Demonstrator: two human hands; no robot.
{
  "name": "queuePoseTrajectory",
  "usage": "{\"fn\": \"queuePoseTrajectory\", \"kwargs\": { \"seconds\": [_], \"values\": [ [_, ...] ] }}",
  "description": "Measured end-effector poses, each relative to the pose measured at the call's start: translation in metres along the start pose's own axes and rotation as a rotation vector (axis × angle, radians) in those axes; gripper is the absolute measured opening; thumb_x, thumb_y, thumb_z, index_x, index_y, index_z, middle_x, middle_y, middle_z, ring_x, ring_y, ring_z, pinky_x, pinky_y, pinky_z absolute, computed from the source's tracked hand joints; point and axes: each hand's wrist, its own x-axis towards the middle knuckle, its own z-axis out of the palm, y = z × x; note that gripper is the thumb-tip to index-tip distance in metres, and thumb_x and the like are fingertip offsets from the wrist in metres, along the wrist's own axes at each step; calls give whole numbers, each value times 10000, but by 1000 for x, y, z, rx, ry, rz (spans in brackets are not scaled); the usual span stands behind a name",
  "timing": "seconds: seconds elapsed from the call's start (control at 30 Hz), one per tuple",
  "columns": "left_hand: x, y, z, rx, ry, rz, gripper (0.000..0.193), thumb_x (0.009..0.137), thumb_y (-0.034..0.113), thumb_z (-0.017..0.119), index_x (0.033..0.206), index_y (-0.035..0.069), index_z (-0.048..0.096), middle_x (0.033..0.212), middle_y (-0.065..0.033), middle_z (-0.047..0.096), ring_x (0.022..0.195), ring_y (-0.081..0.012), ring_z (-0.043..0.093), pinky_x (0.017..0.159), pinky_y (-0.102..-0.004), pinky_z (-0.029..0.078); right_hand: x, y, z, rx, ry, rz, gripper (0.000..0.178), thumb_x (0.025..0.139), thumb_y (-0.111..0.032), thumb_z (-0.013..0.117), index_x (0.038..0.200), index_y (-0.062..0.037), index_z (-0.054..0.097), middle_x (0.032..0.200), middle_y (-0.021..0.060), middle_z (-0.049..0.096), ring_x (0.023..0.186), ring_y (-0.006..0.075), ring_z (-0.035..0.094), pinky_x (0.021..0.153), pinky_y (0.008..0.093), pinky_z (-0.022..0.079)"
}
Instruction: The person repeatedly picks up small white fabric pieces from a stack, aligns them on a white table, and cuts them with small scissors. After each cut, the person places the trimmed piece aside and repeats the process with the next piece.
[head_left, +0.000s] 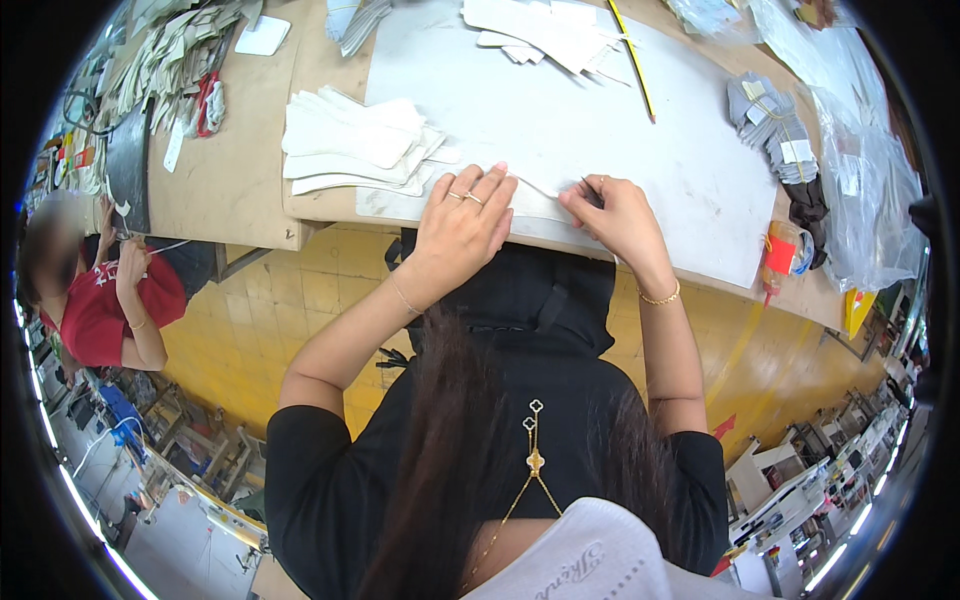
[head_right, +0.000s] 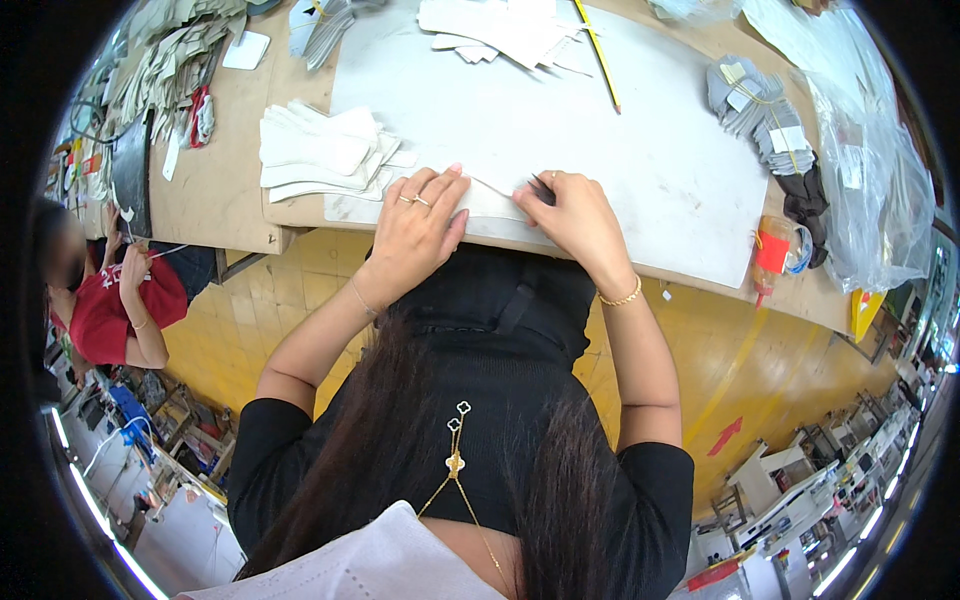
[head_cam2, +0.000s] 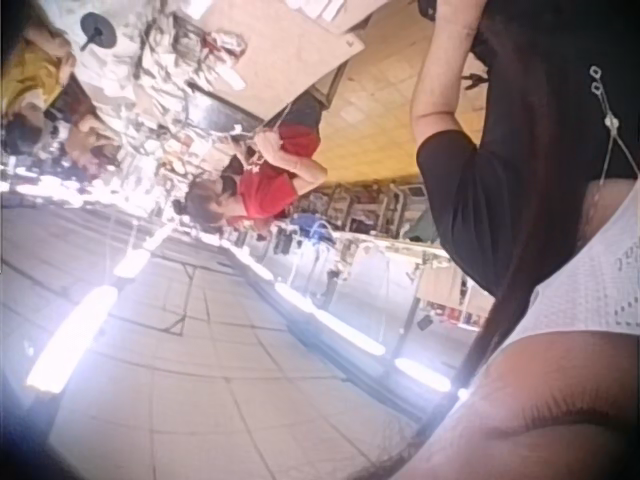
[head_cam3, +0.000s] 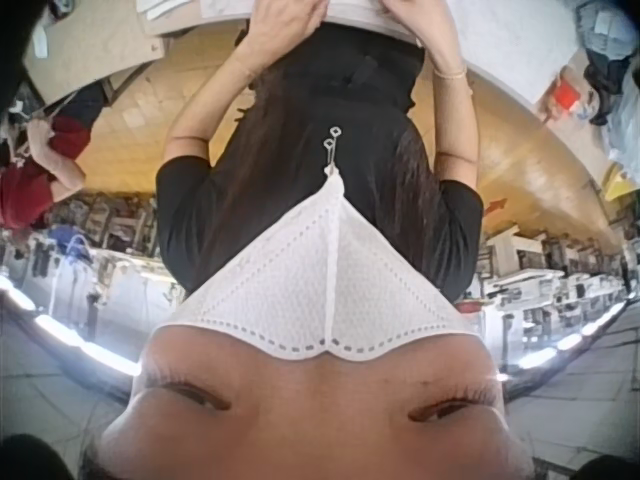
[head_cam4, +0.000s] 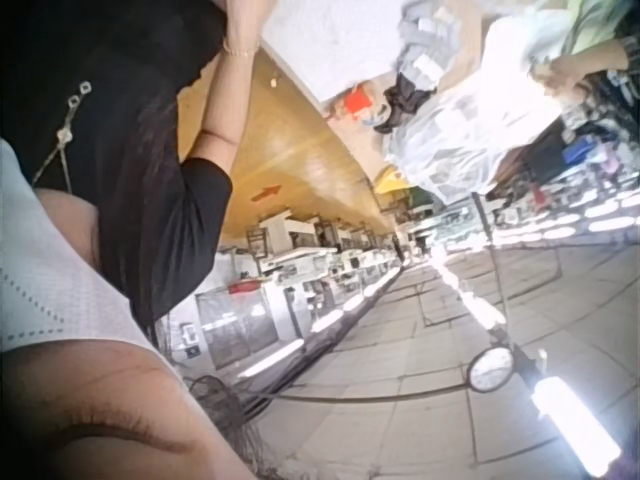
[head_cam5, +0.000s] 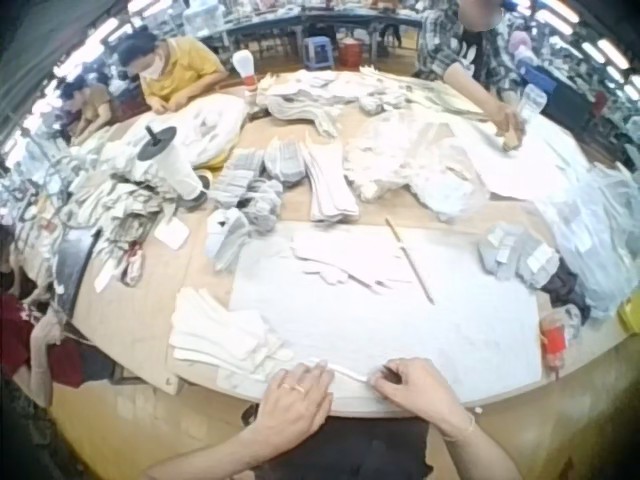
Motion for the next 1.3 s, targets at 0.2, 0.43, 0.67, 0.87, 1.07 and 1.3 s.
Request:
{"fn": "queuePoseTrajectory", "kwargs": {
  "seconds": [0.2,0.43,0.67,0.87,1.07,1.3],
  "values": [
    [3,3,5,67,-17,12,520,864,166,711,1354,29,600,1313,-126,619,1171,-291,543,1002,-429,422,-17,18,2,57,81,49,354,903,-293,718,795,43,691,627,136,665,587,245,656,627,368,509],
    [1,5,4,158,-93,58,568,849,203,727,1400,151,600,1342,-148,587,1186,-330,509,999,-463,415,-6,25,2,-133,164,-82,358,886,-278,728,798,61,653,653,203,609,588,312,574,619,389,482],
    [0,12,9,190,-116,40,650,813,262,771,1432,290,574,1372,-182,548,1208,-367,482,1015,-492,403,1,25,-4,-170,140,-104,343,839,-289,710,821,54,703,728,265,657,703,425,673,675,446,534],
    [4,23,8,225,-168,20,700,802,292,789,1456,341,544,1388,-183,528,1253,-409,467,1056,-522,387,6,23,-6,-241,121,-124,303,826,-277,706,836,25,733,734,242,681,710,403,697,675,440,557],
    [12,58,16,164,-112,11,622,819,192,747,1417,134,589,1338,-175,568,1276,-388,481,1060,-501,394,6,23,3,-299,175,-132,351,841,-316,730,831,32,690,743,229,671,688,415,637,676,425,530],
    [13,59,23,157,-148,76,592,830,151,720,1381,-6,572,1330,-141,592,1275,-314,521,1060,-463,412,-5,33,-38,-220,-6,-42,334,854,-325,771,861,7,732,715,187,701,676,353,701,632,408,552]
  ]
}}
